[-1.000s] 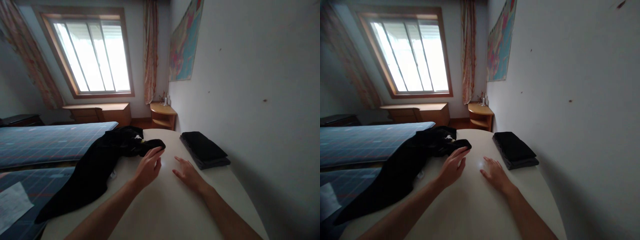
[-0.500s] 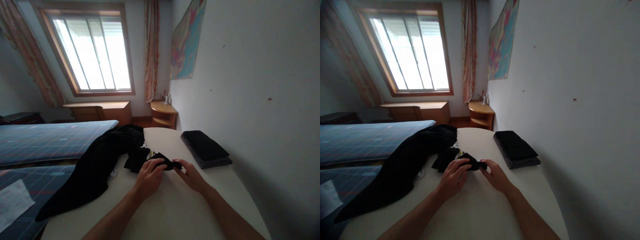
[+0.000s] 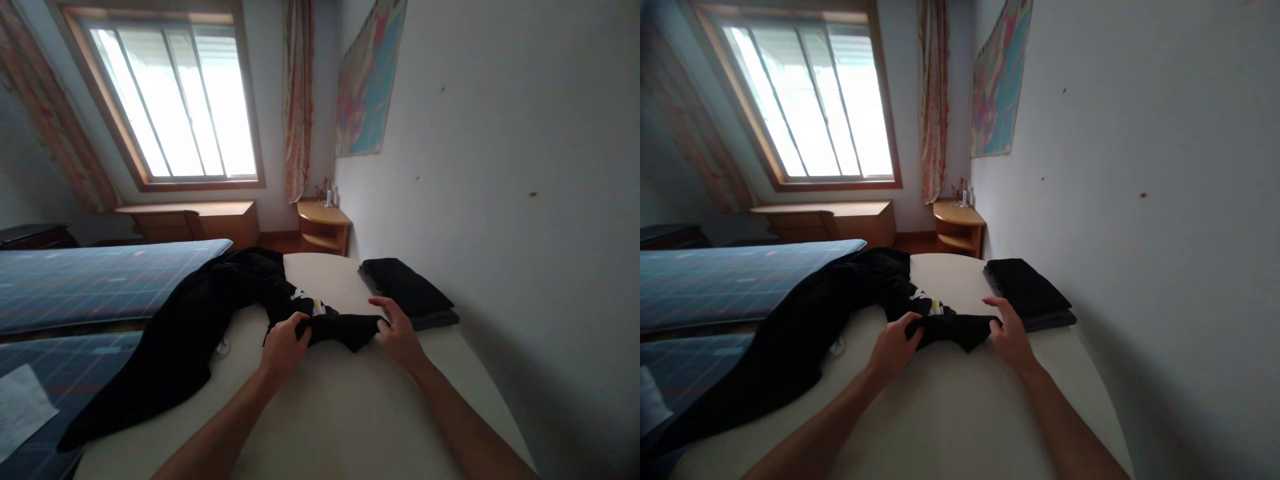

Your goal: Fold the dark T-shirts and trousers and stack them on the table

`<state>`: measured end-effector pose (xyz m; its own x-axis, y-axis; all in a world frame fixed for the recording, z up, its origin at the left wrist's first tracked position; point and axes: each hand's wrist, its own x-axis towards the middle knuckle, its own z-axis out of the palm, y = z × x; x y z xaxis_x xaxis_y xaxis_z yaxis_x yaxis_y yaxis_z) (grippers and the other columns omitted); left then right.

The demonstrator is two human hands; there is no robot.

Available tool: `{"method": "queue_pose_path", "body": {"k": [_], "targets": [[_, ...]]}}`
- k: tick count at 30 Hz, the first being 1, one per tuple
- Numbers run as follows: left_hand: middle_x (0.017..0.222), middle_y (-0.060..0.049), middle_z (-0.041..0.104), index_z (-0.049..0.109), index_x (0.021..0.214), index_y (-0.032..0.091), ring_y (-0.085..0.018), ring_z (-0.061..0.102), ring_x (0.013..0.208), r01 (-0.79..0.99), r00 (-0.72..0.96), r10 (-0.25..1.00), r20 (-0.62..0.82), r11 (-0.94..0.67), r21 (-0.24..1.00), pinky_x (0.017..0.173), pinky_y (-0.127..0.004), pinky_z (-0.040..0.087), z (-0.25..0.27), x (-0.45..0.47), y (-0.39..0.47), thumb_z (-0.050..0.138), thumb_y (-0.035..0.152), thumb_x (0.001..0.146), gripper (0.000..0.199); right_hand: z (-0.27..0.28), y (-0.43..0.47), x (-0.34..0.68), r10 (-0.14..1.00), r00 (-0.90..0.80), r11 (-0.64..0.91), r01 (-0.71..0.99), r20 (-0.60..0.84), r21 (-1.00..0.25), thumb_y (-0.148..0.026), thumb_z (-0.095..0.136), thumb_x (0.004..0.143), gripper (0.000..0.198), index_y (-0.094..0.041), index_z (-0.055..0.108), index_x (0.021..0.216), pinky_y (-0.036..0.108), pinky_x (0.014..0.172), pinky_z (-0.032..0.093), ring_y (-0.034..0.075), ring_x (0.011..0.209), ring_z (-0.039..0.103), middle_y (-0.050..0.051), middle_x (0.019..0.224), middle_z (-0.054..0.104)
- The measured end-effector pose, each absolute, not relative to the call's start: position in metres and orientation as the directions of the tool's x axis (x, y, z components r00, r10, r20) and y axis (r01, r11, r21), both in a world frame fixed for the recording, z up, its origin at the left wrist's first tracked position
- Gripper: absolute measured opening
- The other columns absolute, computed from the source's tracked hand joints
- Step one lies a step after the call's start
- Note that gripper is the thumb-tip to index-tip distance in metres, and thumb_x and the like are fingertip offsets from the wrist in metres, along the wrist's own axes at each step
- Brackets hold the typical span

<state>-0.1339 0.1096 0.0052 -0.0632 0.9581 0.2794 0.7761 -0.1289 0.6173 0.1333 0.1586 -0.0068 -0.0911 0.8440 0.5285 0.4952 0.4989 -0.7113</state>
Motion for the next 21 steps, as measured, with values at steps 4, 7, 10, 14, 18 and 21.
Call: {"method": "queue_pose_path", "body": {"k": [4, 7, 10, 14, 18, 21], "targets": [[0.084, -0.004, 0.074, 0.069, 0.095, 0.019, -0.02, 0.069, 0.079, 0.565, -0.034, 0.973, 0.23, -0.171, 0.807, 0.072, -0.03, 0.049, 0.019, -0.131, 0.114, 0.061, 0.028, 0.085, 0.016, 0.002, 0.145, 0.127, 0.71, -0.461, 0.703, 0.511, 0.533, -0.495, -0.018, 0.053, 0.079, 0.041, -0.024, 0.063, 0.119, 0.047, 0.114, 0.033, 0.027, 0.131, 0.048, 0.01, 0.134, 0.058], [0.086, -0.005, 0.074, 0.067, 0.099, 0.017, -0.02, 0.069, 0.077, 0.329, 0.057, 0.989, 0.137, -0.148, 0.933, 0.068, -0.029, 0.051, 0.027, -0.132, 0.118, 0.065, 0.032, 0.08, 0.025, 0.005, 0.14, 0.119, 0.663, -0.586, 0.749, 0.526, 0.466, -0.403, -0.03, 0.066, 0.08, 0.044, -0.024, 0.062, 0.123, 0.051, 0.116, 0.029, 0.031, 0.134, 0.045, 0.011, 0.134, 0.06], [0.103, -0.009, 0.074, 0.063, 0.113, 0.017, -0.023, 0.07, 0.093, 0.287, 0.155, 0.976, 0.152, -0.191, 0.939, 0.081, -0.034, 0.055, 0.03, -0.139, 0.121, 0.066, 0.029, 0.078, 0.037, 0.002, 0.142, 0.115, 0.703, -0.592, 0.711, 0.559, 0.394, -0.427, -0.032, 0.06, 0.089, 0.027, -0.024, 0.066, 0.115, 0.051, 0.117, 0.028, 0.029, 0.129, 0.052, 0.009, 0.125, 0.068], [0.149, -0.017, 0.048, 0.051, 0.139, 0.017, -0.033, 0.042, 0.139, 0.609, 0.228, 0.934, 0.275, -0.357, 0.708, 0.115, -0.05, 0.034, 0.019, -0.155, 0.123, 0.075, 0.026, 0.069, 0.074, -0.004, 0.149, 0.121, 0.791, -0.502, 0.608, 0.58, 0.35, -0.543, -0.035, 0.047, 0.097, 0.026, -0.022, 0.067, 0.106, 0.05, 0.112, 0.034, 0.027, 0.109, 0.064, 0.009, 0.111, 0.073], [0.16, -0.022, 0.028, 0.042, 0.15, 0.016, -0.041, 0.03, 0.145, 0.795, 0.327, 0.941, 0.088, -0.324, 0.513, 0.115, -0.053, 0.032, 0.0, -0.165, 0.119, 0.079, 0.036, 0.068, 0.092, -0.005, 0.154, 0.131, 0.87, -0.369, 0.487, 0.541, 0.328, -0.685, -0.041, 0.04, 0.099, 0.033, -0.023, 0.064, 0.112, 0.043, 0.094, 0.05, 0.026, 0.098, 0.067, 0.008, 0.105, 0.073], [0.153, -0.02, 0.042, 0.045, 0.149, 0.02, -0.041, 0.043, 0.137, 0.833, 0.384, 0.921, 0.068, -0.378, 0.405, 0.11, -0.051, 0.038, -0.002, -0.164, 0.113, 0.073, 0.033, 0.073, 0.082, -0.004, 0.155, 0.134, 0.887, -0.314, 0.458, 0.501, 0.339, -0.735, -0.041, 0.039, 0.098, 0.033, -0.024, 0.063, 0.113, 0.042, 0.094, 0.049, 0.026, 0.102, 0.066, 0.007, 0.107, 0.072]]}}
